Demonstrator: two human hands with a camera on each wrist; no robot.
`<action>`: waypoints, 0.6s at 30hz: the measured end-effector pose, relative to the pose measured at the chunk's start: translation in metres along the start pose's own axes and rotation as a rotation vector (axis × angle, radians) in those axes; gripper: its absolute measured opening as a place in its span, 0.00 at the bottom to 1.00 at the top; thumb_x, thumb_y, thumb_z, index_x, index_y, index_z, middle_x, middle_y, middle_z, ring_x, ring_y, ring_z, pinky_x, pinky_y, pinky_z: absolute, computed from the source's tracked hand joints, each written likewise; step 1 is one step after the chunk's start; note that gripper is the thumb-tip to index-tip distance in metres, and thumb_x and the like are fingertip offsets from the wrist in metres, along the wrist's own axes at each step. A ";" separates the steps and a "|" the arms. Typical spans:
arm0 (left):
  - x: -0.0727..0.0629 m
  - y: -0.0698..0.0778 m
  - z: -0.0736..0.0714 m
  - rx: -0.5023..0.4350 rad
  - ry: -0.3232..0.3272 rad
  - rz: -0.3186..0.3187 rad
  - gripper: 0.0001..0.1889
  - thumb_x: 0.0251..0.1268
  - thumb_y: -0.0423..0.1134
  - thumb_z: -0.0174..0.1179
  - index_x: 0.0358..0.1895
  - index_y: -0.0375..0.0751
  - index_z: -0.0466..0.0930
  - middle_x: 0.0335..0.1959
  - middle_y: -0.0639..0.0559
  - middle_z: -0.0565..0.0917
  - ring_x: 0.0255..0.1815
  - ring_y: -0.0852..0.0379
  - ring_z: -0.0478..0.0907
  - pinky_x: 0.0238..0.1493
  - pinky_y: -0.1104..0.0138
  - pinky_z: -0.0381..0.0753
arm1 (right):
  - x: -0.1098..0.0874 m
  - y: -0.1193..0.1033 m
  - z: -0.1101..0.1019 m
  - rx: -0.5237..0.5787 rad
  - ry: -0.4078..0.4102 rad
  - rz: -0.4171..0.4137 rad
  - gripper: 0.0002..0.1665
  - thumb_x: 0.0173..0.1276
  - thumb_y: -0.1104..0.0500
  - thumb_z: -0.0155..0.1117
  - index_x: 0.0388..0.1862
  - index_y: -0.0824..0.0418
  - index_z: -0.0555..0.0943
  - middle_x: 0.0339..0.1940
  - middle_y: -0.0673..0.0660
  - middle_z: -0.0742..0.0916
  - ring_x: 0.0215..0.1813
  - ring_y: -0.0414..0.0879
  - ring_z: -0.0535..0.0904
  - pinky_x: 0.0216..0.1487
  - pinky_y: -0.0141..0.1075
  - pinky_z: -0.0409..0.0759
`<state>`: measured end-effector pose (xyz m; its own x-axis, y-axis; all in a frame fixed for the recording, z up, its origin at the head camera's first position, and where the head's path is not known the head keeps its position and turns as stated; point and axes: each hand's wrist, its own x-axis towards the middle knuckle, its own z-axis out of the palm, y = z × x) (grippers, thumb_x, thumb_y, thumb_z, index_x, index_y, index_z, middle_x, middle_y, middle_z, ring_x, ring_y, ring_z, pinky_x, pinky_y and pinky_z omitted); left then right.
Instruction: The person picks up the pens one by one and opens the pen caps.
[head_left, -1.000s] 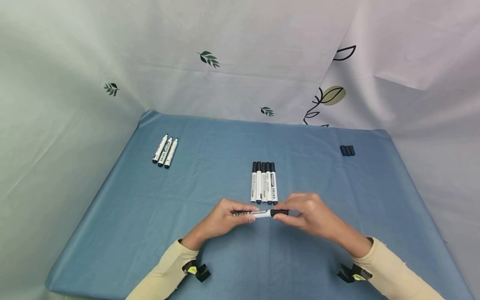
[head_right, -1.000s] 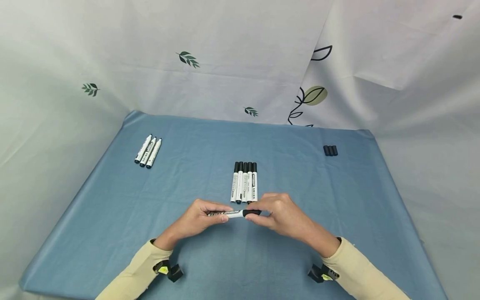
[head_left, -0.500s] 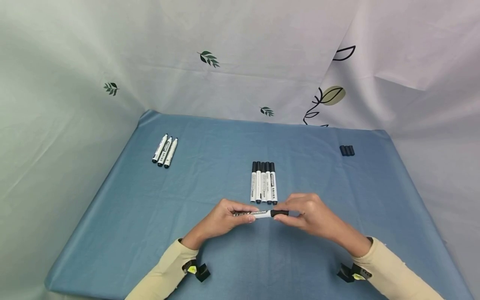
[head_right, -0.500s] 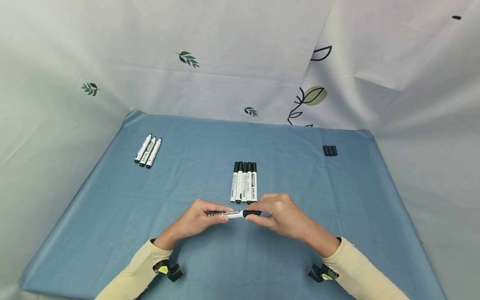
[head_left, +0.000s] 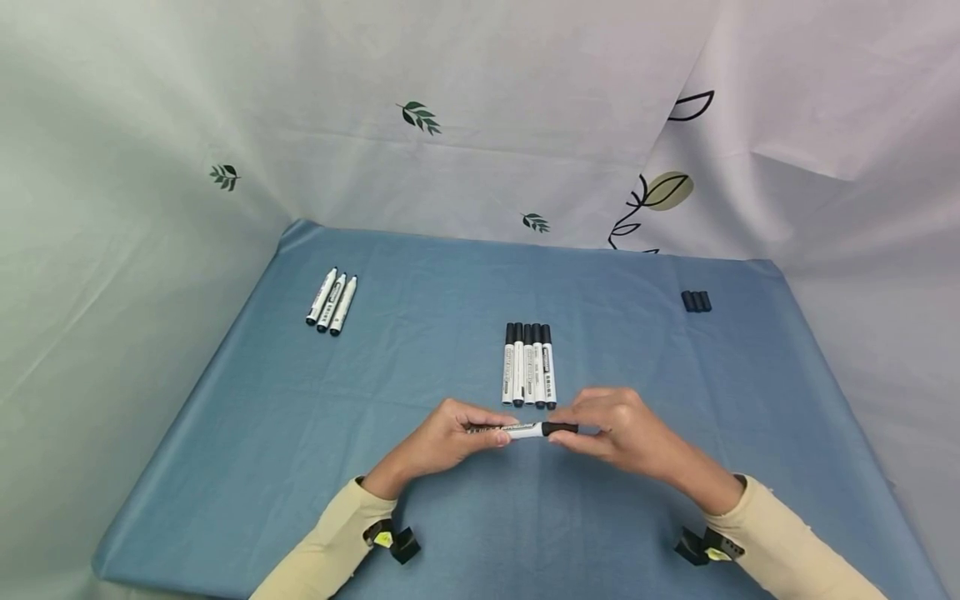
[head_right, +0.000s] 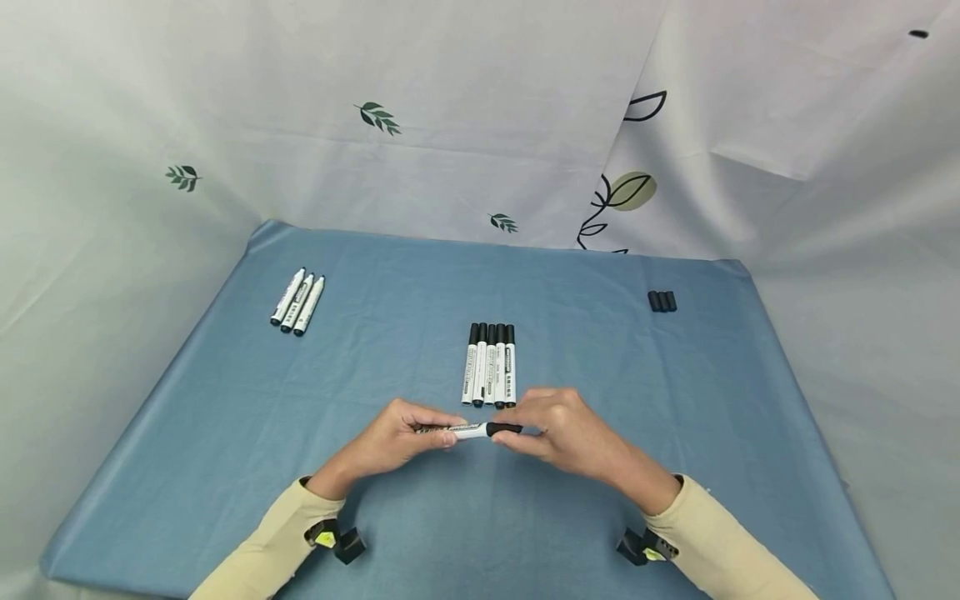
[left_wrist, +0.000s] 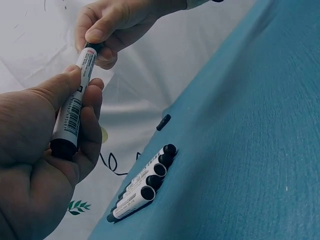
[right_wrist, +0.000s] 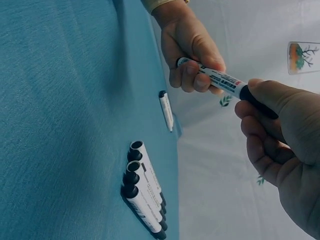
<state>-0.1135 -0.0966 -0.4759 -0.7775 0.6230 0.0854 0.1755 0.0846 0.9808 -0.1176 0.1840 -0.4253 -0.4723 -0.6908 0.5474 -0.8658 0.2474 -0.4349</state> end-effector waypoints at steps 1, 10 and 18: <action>0.000 0.000 0.000 -0.002 -0.004 -0.003 0.13 0.72 0.36 0.65 0.53 0.34 0.88 0.44 0.43 0.90 0.38 0.59 0.85 0.39 0.52 0.86 | 0.000 0.000 0.000 0.002 0.002 -0.006 0.12 0.73 0.52 0.68 0.42 0.58 0.91 0.33 0.48 0.90 0.31 0.32 0.81 0.29 0.19 0.75; -0.006 0.003 -0.002 0.033 0.061 0.077 0.12 0.73 0.34 0.63 0.52 0.32 0.88 0.38 0.41 0.91 0.33 0.59 0.85 0.34 0.62 0.85 | -0.002 0.000 -0.007 0.005 0.023 0.047 0.13 0.71 0.50 0.70 0.41 0.57 0.91 0.34 0.48 0.91 0.31 0.33 0.82 0.28 0.21 0.75; -0.007 0.011 -0.003 0.038 0.109 0.045 0.12 0.71 0.32 0.65 0.51 0.29 0.88 0.39 0.41 0.91 0.35 0.65 0.84 0.36 0.65 0.85 | -0.001 0.001 -0.016 0.045 0.087 0.052 0.11 0.72 0.51 0.70 0.40 0.57 0.91 0.32 0.49 0.91 0.28 0.32 0.79 0.25 0.20 0.72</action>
<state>-0.1078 -0.1028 -0.4650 -0.8287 0.5392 0.1501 0.2332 0.0890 0.9683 -0.1208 0.1957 -0.4143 -0.5303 -0.6158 0.5827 -0.8326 0.2489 -0.4948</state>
